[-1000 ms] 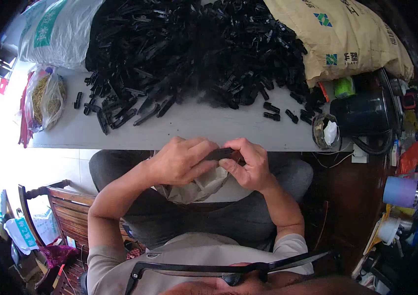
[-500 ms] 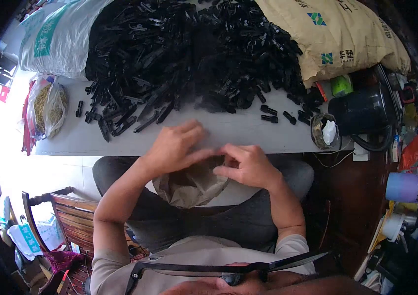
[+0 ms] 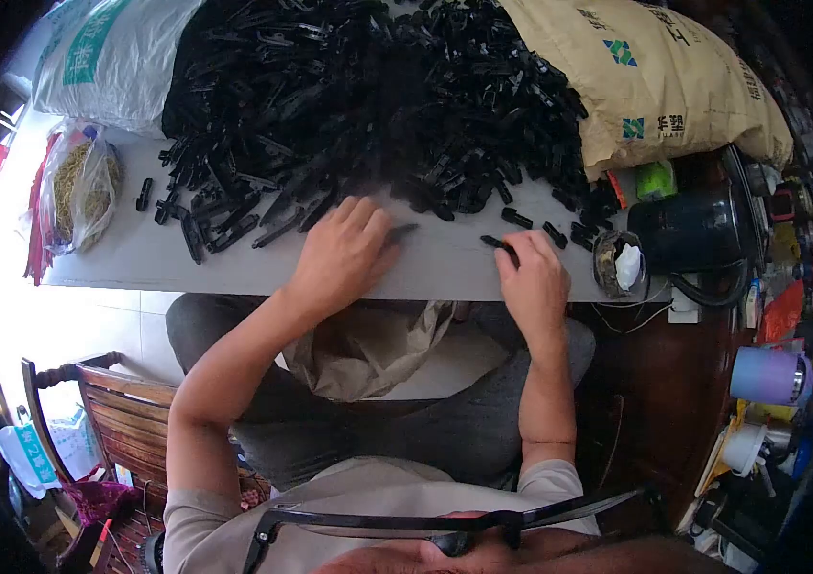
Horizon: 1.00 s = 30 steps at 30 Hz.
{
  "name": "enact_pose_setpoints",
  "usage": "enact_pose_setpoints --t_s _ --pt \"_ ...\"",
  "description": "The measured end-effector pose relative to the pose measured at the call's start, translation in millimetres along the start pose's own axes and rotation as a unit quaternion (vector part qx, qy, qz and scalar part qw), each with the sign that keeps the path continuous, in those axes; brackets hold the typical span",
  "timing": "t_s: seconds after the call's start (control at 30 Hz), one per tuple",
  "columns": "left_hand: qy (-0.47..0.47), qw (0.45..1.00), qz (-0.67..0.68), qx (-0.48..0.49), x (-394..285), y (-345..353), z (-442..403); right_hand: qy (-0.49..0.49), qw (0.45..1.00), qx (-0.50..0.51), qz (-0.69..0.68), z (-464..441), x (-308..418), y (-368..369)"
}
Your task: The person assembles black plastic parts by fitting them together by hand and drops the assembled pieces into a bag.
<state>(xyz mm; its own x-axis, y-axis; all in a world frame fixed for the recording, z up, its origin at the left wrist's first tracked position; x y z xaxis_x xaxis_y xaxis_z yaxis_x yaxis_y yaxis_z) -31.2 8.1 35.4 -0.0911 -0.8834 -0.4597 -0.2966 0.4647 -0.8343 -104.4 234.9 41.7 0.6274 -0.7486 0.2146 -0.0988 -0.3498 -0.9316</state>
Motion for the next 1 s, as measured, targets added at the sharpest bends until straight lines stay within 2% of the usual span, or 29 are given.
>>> enact_pose_setpoints --t_s 0.13,0.23,0.33,0.37,0.4,0.43,0.53,0.63,0.73,0.83,0.93,1.0 --pt "-0.012 1.0 0.004 0.025 5 1 10 -0.053 0.983 -0.05 -0.167 -2 24 5" --pt "-0.021 0.999 0.047 -0.001 8 -2 12 -0.06 0.97 -0.074 -0.224 0 36 9" --pt "-0.069 0.97 0.231 0.006 17 -12 11 0.033 0.922 -0.022 -0.385 6 32 27" --pt "-0.159 0.913 0.366 0.084 30 3 12 0.068 0.882 -0.013 -0.467 8 34 32" --pt "-0.243 0.823 0.488 0.16 37 21 19 0.102 0.833 -0.003 -0.544 9 41 35" --pt "-0.32 0.702 0.593 0.23 36 38 30 0.135 0.776 0.007 -0.616 11 47 40" --pt "-0.368 0.541 0.714 0.25 18 41 38 0.141 0.706 0.048 -0.692 14 60 51" --pt "-0.285 0.642 0.648 0.295 12 48 38 0.181 0.703 0.058 -0.685 20 61 65" --pt "-0.29 0.647 0.652 0.268 11 51 42 0.135 0.77 0.028 -0.623 19 61 65" --pt "-0.297 0.632 0.678 0.228 12 51 42 -0.008 0.88 -0.044 -0.473 6 62 38" --pt "-0.287 0.674 0.644 0.219 10 40 40 0.074 0.857 0.014 -0.509 15 63 42" --pt "-0.264 0.737 0.587 0.203 9 37 40 0.078 0.842 0.04 -0.533 19 66 49"
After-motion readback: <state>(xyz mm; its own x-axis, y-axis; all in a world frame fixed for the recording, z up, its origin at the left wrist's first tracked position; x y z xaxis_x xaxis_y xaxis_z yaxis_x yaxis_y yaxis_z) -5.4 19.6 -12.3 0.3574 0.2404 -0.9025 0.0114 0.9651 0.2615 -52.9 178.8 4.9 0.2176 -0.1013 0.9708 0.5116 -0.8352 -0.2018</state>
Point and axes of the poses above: each hand's wrist, its own z-axis away from the middle knuckle, its own y-axis out of the palm, x = y × z, the point moved 10 cm from there along -z, towards the middle knuckle, and after that the axes turned 13 degrees about -y, right-handed, at the moved point
